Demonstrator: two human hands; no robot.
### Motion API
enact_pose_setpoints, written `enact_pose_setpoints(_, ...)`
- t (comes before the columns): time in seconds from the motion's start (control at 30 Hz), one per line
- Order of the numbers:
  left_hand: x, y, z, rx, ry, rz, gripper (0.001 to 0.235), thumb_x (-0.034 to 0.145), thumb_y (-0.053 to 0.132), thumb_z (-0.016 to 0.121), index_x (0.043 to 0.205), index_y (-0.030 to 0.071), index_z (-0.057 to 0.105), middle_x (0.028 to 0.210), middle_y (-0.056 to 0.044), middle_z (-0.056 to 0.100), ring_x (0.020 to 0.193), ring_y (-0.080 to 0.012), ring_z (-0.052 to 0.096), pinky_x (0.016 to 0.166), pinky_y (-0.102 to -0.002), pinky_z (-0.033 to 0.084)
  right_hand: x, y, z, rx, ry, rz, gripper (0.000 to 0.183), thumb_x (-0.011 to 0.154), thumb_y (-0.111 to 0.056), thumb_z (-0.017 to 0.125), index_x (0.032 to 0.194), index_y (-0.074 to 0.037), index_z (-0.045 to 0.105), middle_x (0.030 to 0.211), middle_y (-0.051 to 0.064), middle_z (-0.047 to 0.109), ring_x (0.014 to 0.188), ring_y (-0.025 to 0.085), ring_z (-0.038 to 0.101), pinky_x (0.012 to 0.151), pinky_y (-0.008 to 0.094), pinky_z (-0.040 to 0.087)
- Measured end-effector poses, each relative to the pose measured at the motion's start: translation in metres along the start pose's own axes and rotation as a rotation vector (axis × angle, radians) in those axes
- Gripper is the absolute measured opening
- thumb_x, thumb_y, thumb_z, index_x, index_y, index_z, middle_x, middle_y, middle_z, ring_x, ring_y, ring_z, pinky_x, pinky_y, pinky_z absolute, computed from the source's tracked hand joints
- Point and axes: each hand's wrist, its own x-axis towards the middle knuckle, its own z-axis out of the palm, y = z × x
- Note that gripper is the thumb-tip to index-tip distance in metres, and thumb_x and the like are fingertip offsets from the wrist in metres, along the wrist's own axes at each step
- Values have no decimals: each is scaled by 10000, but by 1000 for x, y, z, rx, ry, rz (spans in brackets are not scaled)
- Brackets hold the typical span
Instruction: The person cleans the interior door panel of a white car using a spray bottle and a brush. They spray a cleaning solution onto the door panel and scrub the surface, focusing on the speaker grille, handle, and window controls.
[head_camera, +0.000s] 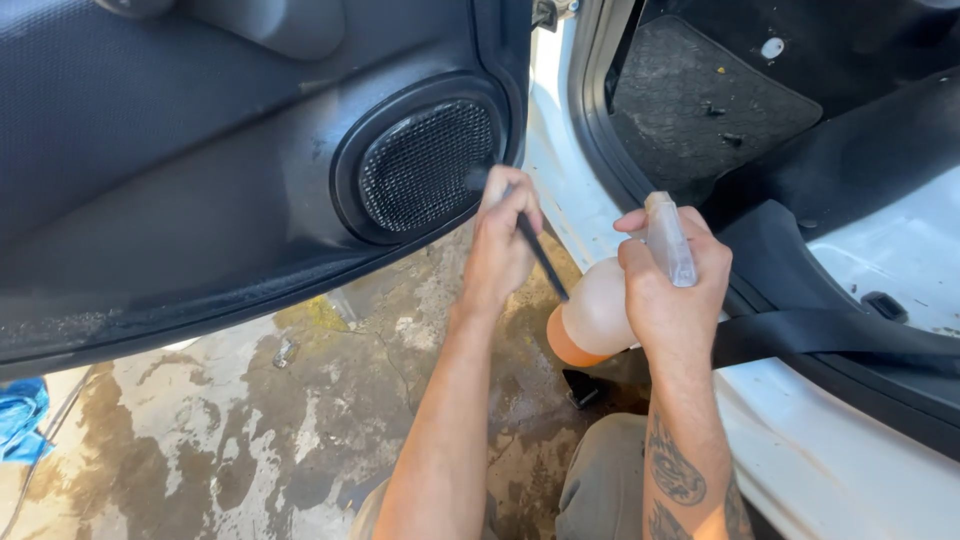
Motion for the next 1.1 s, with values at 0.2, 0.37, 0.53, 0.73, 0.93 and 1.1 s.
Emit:
enact_pose_setpoints(0.2,4,25,5,-114,635,-25,337,860,45,659,582,98,477,1012,-80,509,979,-170,483,869,-273,369,1,1,-1,13,2,43,273,737,-76,580,892,-134,798,891,67,633,765,171,600,768,310,477)
enact_pose_setpoints(0.37,-10,-30,0,6,468,77,382,1013,98,621,649,128,510,952,-47,524,986,-207,540,951,-324,401,5,6,3,16,-13,11,239,745,-82,613,890,-141,795,892,61,628,778,161,600,778,320,478)
enact_pose_setpoints(0.53,-8,6,10,-54,658,87,461,1015,222,630,589,109,493,992,-61,509,1022,-188,498,940,-286,358,1,3,1,27,-3,20,266,739,-72,597,902,-126,799,894,68,630,765,170,605,741,328,474)
enact_pose_setpoints(0.73,-14,-1,3,29,535,92,355,939,67,690,661,141,481,1096,-51,500,1034,-163,488,865,-263,366,-1,2,0,5,-17,51,239,744,-88,614,895,-134,793,922,56,630,797,149,599,772,306,480)
enact_pose_setpoints(0.93,-34,-32,3,132,208,60,299,990,-71,608,762,104,524,1075,-111,532,1024,-294,539,916,-356,438,-1,7,5,-4,-19,15,231,764,-84,618,907,-129,795,929,63,627,822,153,610,812,309,489)
enact_pose_setpoints(1.1,-37,-30,14,88,262,6,330,963,-134,556,722,82,491,994,-85,466,979,-274,504,916,-383,432,-1,0,5,-18,-11,61,252,734,-87,610,899,-143,793,896,56,617,785,168,610,795,331,481)
